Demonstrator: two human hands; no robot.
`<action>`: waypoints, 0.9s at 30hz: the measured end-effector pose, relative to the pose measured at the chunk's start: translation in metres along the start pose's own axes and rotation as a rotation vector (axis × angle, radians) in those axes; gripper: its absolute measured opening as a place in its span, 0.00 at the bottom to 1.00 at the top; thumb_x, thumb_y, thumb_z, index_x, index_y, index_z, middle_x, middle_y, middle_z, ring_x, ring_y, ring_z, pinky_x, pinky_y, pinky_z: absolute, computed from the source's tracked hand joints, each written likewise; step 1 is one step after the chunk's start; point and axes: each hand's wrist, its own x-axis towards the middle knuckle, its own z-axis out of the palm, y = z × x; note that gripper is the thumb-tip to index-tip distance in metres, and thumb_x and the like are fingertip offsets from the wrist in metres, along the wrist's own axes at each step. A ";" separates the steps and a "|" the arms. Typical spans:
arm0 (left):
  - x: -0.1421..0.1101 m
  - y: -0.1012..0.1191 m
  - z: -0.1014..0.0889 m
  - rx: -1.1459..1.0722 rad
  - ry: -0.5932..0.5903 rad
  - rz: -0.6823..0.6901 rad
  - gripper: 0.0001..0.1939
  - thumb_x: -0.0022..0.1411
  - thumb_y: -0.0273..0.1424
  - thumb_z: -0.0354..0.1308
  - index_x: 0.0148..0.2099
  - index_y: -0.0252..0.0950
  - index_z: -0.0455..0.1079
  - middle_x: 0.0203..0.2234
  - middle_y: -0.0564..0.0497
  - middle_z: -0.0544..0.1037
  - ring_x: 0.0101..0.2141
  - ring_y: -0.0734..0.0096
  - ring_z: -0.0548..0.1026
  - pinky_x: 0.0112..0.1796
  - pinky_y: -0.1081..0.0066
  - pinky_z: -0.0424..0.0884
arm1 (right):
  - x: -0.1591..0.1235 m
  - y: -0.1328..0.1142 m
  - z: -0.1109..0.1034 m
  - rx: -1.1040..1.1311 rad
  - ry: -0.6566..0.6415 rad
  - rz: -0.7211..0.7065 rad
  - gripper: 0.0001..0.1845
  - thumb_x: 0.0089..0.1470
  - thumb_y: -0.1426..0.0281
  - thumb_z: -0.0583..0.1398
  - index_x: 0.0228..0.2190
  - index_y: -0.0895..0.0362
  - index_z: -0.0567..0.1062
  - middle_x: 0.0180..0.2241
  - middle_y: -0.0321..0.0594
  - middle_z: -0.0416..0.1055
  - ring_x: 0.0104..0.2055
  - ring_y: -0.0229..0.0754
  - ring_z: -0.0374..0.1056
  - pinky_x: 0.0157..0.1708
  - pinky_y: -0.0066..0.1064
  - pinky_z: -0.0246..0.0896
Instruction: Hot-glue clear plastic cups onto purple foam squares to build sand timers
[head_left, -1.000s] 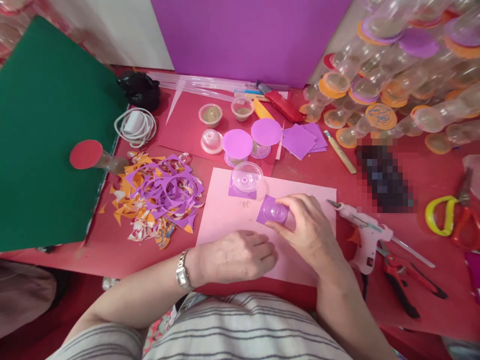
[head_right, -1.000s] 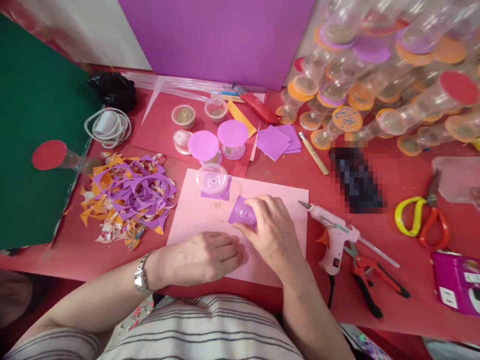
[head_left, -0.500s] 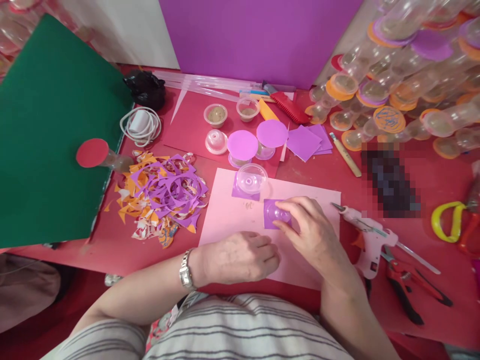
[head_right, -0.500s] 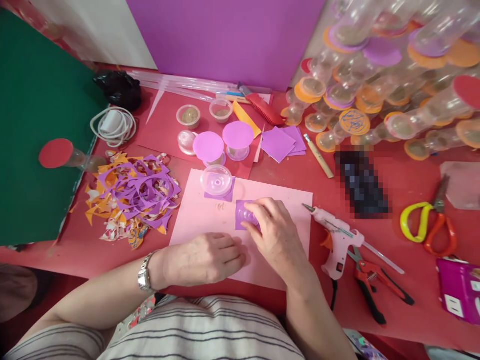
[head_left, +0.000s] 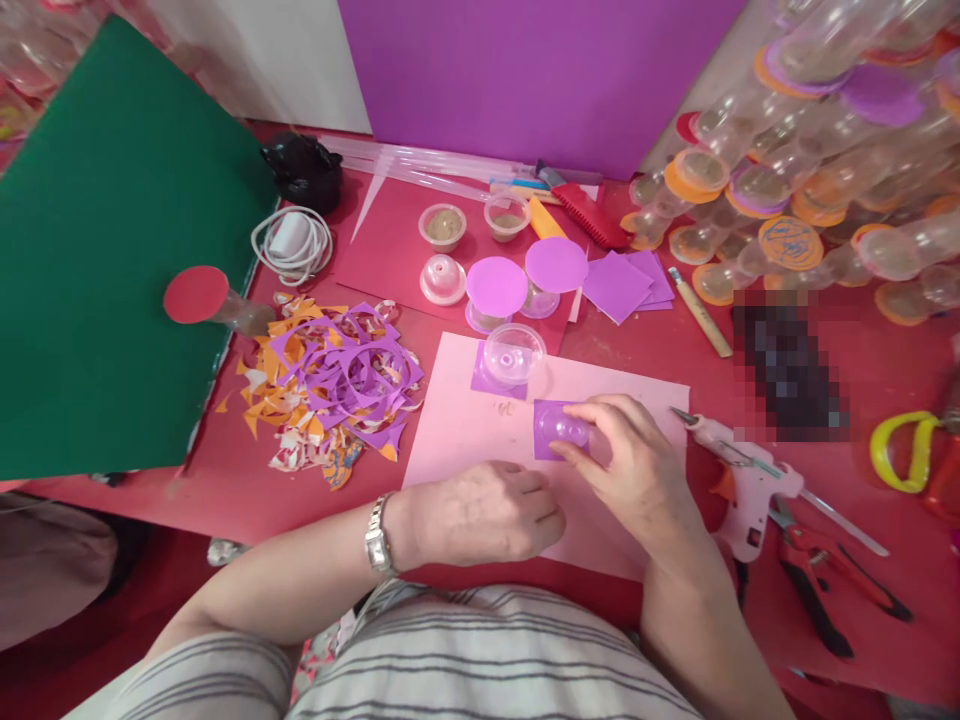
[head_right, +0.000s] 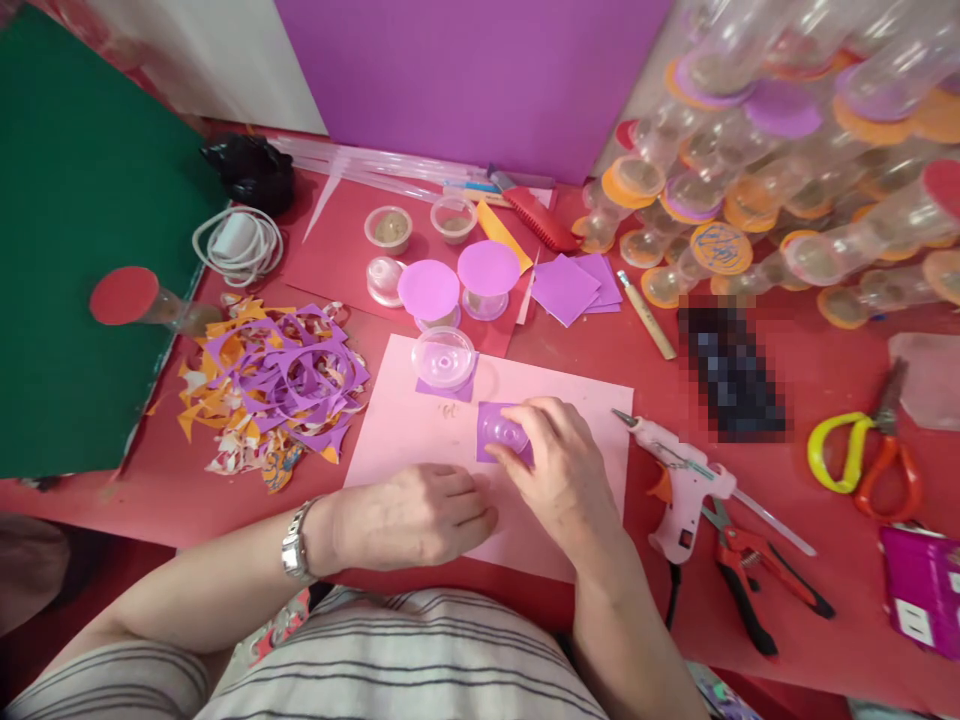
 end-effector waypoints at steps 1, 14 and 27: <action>0.000 0.000 0.000 0.000 -0.005 -0.002 0.06 0.67 0.21 0.53 0.38 0.33 0.70 0.30 0.49 0.77 0.32 0.67 0.75 0.32 0.69 0.74 | 0.000 0.000 0.000 0.004 0.001 -0.010 0.07 0.62 0.65 0.60 0.41 0.52 0.71 0.37 0.41 0.72 0.40 0.48 0.71 0.40 0.41 0.69; 0.000 0.000 -0.002 -0.014 -0.022 -0.002 0.07 0.69 0.21 0.51 0.39 0.32 0.70 0.33 0.47 0.78 0.34 0.67 0.76 0.34 0.69 0.75 | 0.002 0.001 0.001 0.012 0.067 0.001 0.08 0.62 0.69 0.59 0.44 0.51 0.72 0.40 0.43 0.73 0.43 0.49 0.72 0.43 0.46 0.71; 0.000 0.001 -0.002 -0.010 -0.010 -0.010 0.06 0.68 0.21 0.53 0.38 0.33 0.70 0.31 0.48 0.77 0.32 0.67 0.74 0.31 0.68 0.72 | 0.003 0.001 -0.003 0.061 0.176 0.060 0.16 0.59 0.61 0.63 0.47 0.53 0.72 0.40 0.45 0.76 0.44 0.49 0.73 0.43 0.44 0.71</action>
